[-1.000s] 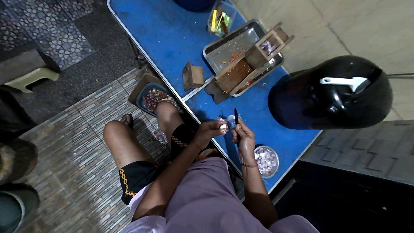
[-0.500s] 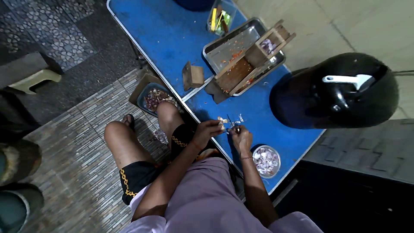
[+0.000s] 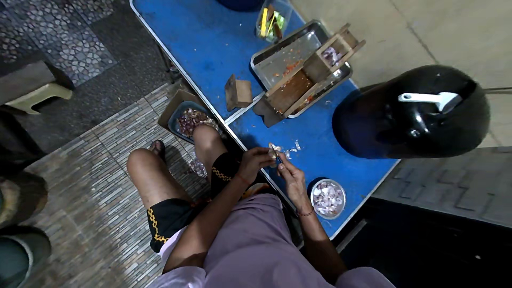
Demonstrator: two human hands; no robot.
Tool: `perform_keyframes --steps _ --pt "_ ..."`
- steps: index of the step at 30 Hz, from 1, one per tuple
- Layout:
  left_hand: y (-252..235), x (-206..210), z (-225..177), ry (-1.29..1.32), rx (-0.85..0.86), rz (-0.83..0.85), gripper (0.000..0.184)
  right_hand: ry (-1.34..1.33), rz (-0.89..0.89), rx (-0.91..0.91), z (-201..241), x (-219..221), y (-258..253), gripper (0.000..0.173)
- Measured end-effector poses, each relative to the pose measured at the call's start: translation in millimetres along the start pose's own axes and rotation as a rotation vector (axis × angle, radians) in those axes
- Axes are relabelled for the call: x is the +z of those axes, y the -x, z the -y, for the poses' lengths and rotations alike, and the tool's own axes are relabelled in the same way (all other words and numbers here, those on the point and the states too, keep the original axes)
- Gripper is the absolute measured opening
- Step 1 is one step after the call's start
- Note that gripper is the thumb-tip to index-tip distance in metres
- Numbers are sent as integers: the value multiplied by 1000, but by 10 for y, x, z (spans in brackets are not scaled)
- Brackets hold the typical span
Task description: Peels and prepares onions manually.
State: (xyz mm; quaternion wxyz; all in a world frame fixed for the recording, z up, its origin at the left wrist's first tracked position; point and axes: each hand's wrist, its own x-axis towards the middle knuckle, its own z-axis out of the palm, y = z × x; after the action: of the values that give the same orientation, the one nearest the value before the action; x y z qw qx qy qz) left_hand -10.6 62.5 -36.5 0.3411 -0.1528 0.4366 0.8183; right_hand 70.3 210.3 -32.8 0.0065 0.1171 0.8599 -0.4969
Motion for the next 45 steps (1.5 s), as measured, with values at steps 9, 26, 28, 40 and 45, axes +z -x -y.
perform_keyframes --steps 9,26,28,40,45 --pt "7 -8 -1 16 18 -4 12 57 -68 -37 19 70 17 39" --pt "-20 -67 56 -93 153 59 17 -678 15 273 75 23 -80 36" --pt "-24 -74 50 -113 165 90 19 -768 94 285 27 -35 -102 35" --pt "-43 -108 51 -187 128 85 21 -530 42 286 92 -30 -113 36" --pt "-10 -108 19 -268 97 115 24 -518 -85 267 44 -214 -215 38"
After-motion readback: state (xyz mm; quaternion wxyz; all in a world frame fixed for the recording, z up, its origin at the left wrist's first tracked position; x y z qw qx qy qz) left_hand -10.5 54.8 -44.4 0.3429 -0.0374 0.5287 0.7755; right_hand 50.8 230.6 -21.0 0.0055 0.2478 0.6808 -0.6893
